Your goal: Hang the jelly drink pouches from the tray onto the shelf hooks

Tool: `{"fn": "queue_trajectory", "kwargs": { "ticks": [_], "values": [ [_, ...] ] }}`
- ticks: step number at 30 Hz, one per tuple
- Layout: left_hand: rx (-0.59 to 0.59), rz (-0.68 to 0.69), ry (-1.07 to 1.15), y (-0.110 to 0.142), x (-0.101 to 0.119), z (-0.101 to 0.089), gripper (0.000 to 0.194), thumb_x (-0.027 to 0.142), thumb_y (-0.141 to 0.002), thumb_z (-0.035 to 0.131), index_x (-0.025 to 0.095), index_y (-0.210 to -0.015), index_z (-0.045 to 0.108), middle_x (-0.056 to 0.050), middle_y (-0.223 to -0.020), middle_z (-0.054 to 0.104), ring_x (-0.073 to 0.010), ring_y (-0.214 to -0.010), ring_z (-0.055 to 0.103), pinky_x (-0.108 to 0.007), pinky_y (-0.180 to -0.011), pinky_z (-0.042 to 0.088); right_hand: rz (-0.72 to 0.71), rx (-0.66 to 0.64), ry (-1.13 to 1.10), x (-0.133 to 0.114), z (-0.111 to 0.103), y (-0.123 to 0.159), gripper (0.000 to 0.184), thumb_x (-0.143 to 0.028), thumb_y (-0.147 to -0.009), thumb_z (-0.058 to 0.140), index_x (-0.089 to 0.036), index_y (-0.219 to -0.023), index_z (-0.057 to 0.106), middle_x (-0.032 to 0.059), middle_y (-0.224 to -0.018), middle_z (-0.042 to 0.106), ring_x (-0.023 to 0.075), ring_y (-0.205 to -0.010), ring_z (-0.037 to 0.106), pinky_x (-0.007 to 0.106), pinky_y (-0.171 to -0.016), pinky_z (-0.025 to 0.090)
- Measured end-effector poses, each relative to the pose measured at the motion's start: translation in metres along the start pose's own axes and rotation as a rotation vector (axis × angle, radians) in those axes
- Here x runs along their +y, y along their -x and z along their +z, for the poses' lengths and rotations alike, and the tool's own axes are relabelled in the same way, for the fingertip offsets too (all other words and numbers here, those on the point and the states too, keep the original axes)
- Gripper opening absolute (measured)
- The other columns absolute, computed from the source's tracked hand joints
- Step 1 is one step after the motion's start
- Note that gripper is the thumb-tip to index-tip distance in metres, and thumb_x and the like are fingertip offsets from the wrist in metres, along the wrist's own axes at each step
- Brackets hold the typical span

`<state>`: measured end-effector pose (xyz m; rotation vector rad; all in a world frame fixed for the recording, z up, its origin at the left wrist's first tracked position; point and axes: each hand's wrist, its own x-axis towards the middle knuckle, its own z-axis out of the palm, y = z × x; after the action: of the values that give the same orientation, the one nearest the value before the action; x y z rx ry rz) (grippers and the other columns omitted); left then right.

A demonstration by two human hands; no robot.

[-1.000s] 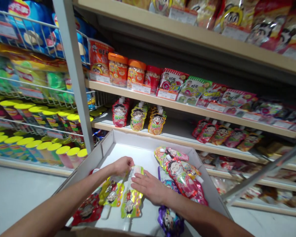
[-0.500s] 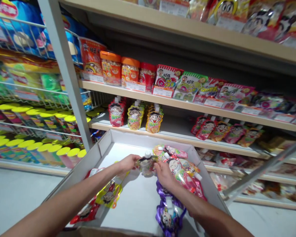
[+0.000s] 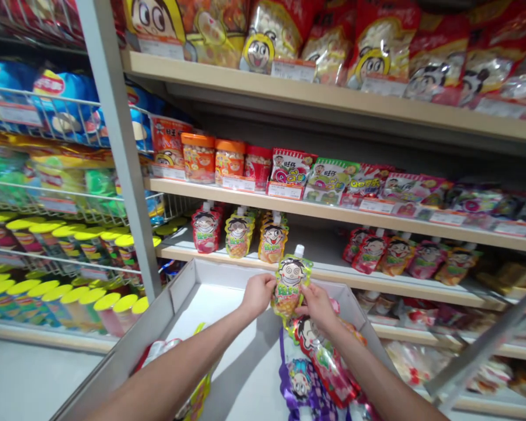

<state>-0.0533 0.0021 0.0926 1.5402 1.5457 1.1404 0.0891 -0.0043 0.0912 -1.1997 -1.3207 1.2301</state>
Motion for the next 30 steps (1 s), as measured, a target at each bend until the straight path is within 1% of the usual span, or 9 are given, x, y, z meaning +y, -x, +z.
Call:
{"fn": "queue_trajectory", "kwargs": {
  "ticks": [3,5,9,13,18,21,24,27,30],
  "values": [
    [0.069,0.031,0.011,-0.020,0.019,0.011,0.021,0.020,-0.070,0.039,0.015,-0.057,0.054,0.003,-0.042,0.049,-0.0083,-0.042,0.047,-0.019,-0.045,0.036,-0.024,0.057,0.008,-0.017,-0.010,-0.017,0.021,-0.033,-0.069,0.040,-0.015,-0.076,0.048,0.0031,-0.070,0.059,0.0145,-0.060,0.057,0.022,-0.043,0.048],
    [0.099,0.027,0.060,-0.027,0.026,0.014,0.020,0.021,-0.071,0.037,0.015,-0.059,0.052,0.004,-0.042,0.048,-0.0084,-0.042,0.048,-0.018,-0.044,0.036,-0.055,0.051,0.022,-0.025,-0.013,-0.024,0.021,-0.033,-0.070,0.039,-0.016,-0.078,0.048,0.0038,-0.074,0.060,0.0154,-0.062,0.058,0.023,-0.044,0.048],
    [0.075,-0.009,0.185,-0.028,0.022,0.003,0.015,0.020,-0.071,0.038,0.016,-0.060,0.048,0.005,-0.042,0.047,-0.0085,-0.040,0.048,-0.017,-0.039,0.036,-0.122,0.012,0.050,-0.026,-0.003,-0.030,0.025,-0.035,-0.069,0.039,-0.015,-0.080,0.048,0.0052,-0.080,0.060,0.0157,-0.062,0.058,0.023,-0.042,0.047],
    [0.124,-0.045,0.265,-0.017,0.012,-0.022,0.012,0.020,-0.069,0.039,0.015,-0.060,0.045,0.006,-0.041,0.044,-0.0080,-0.038,0.048,-0.016,-0.037,0.036,-0.167,-0.014,0.064,-0.022,0.025,-0.030,0.026,-0.037,-0.069,0.039,-0.014,-0.078,0.048,0.0037,-0.073,0.059,0.0139,-0.057,0.056,0.023,-0.041,0.046],
    [0.239,-0.069,0.249,-0.012,-0.004,-0.064,0.011,0.023,-0.068,0.041,0.014,-0.065,0.049,0.005,-0.048,0.049,-0.0095,-0.043,0.053,-0.019,-0.043,0.043,-0.218,-0.042,0.107,-0.020,0.077,-0.042,0.021,-0.032,-0.072,0.035,-0.015,-0.073,0.047,0.0015,-0.065,0.056,0.0115,-0.053,0.053,0.021,-0.041,0.043],
    [0.329,-0.069,0.186,-0.020,-0.018,-0.088,0.012,0.024,-0.068,0.041,0.015,-0.067,0.050,0.003,-0.051,0.051,-0.0109,-0.046,0.055,-0.020,-0.046,0.044,-0.271,-0.004,0.224,-0.020,0.107,-0.059,0.018,-0.029,-0.073,0.035,-0.016,-0.067,0.046,-0.0001,-0.058,0.053,0.0103,-0.050,0.050,0.020,-0.042,0.040],
    [0.399,-0.088,0.089,-0.033,-0.030,-0.107,0.015,0.024,-0.070,0.039,0.015,-0.068,0.051,0.001,-0.052,0.055,-0.0117,-0.048,0.057,-0.020,-0.047,0.043,-0.326,0.046,0.338,-0.023,0.132,-0.076,0.018,-0.026,-0.074,0.034,-0.016,-0.064,0.047,-0.0012,-0.054,0.051,0.0101,-0.051,0.048,0.019,-0.045,0.039],
    [0.443,-0.103,-0.022,-0.048,-0.034,-0.117,0.018,0.023,-0.072,0.037,0.014,-0.071,0.053,-0.001,-0.053,0.057,-0.0115,-0.049,0.057,-0.019,-0.048,0.042,-0.348,0.106,0.429,-0.027,0.148,-0.089,0.019,-0.023,-0.074,0.034,-0.017,-0.064,0.048,-0.0015,-0.053,0.051,0.0103,-0.051,0.048,0.020,-0.047,0.037],
    [0.472,-0.146,-0.081,-0.062,-0.033,-0.119,0.021,0.023,-0.072,0.037,0.014,-0.074,0.056,-0.003,-0.054,0.059,-0.0117,-0.049,0.057,-0.018,-0.045,0.040,-0.337,0.174,0.512,-0.030,0.156,-0.101,0.020,-0.022,-0.074,0.035,-0.017,-0.061,0.048,-0.0011,-0.053,0.051,0.0108,-0.051,0.048,0.020,-0.048,0.037]
  ]
}}
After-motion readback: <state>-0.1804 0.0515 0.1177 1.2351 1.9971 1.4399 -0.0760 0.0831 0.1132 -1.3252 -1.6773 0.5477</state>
